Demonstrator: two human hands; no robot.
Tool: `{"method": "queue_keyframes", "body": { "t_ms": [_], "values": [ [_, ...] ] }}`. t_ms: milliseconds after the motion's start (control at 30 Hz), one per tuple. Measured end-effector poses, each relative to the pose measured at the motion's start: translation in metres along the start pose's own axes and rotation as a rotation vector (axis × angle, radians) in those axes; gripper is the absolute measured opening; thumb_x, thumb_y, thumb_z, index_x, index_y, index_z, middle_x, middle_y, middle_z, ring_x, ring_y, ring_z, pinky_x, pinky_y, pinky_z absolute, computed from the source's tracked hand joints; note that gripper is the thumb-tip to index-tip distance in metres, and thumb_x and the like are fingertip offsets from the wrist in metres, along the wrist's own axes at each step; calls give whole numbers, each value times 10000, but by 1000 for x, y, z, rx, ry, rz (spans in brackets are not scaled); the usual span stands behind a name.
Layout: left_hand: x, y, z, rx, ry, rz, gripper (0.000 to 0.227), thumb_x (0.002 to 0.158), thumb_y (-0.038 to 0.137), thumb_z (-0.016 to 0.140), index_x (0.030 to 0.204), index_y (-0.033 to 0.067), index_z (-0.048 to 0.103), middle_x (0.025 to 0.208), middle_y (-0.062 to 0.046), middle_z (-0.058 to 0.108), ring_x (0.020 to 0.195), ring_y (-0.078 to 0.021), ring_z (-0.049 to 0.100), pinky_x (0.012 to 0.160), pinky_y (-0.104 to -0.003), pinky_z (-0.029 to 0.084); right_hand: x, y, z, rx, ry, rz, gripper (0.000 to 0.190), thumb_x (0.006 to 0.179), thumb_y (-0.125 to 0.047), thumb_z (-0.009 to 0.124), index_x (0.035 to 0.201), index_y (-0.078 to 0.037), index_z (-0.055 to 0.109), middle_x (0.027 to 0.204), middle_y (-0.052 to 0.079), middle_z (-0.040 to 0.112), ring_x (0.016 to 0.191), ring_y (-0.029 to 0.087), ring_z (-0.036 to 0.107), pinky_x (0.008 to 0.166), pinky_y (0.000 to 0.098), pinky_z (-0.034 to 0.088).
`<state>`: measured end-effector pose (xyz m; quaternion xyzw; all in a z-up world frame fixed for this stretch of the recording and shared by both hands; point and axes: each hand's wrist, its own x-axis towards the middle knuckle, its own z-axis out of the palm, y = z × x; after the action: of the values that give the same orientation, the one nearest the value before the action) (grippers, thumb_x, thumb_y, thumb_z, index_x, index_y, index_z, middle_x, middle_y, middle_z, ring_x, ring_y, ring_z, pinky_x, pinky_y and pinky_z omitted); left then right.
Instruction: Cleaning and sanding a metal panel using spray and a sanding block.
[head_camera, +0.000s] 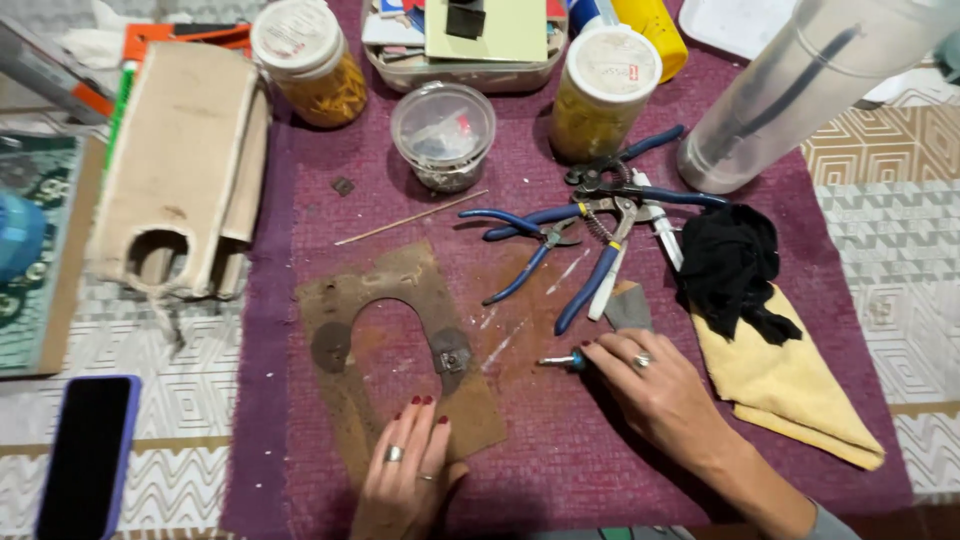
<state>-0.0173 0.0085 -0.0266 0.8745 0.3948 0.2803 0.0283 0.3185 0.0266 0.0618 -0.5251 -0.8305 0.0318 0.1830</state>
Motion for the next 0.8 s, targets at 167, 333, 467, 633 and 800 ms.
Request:
{"method": "queue_keyframes", "body": {
  "t_ms": [167,333,467,633,800],
  "values": [
    [10,4,-3,60,59,14,374,969,326,635,1207,38,637,1265,-200,669,1182,-367,655,1032,-518,524,56,11,-15,66,249,79,468,818,-50,683,1284,-56,645,1206,117,707,1093,320,619,925,430,533],
    [17,0,-13,141,-9,125,595,817,272,809,1313,62,555,1338,-228,584,1170,-367,615,1003,-489,513,130,53,12,-34,249,98,364,873,-40,664,1234,0,641,1089,177,669,909,377,605,768,428,516],
    [17,-3,-13,140,-77,167,638,818,294,841,1333,40,562,1364,-307,556,1132,-371,602,925,-487,520,165,79,47,-50,183,136,276,875,-52,633,1139,-51,713,1019,140,671,861,366,590,723,456,521],
    [25,0,-23,82,-73,166,576,855,241,820,1317,17,560,1384,-370,522,1147,-386,609,923,-497,508,158,46,34,-149,261,-78,259,878,-84,655,1122,-23,718,1259,161,676,1156,397,589,956,456,508],
    [29,-2,-27,102,-104,195,570,833,275,824,1274,-19,617,1330,-358,564,1092,-417,621,906,-520,529,113,27,52,12,-11,-92,350,814,-186,684,1159,-131,707,1359,147,580,1236,410,542,927,513,469]
  ]
}}
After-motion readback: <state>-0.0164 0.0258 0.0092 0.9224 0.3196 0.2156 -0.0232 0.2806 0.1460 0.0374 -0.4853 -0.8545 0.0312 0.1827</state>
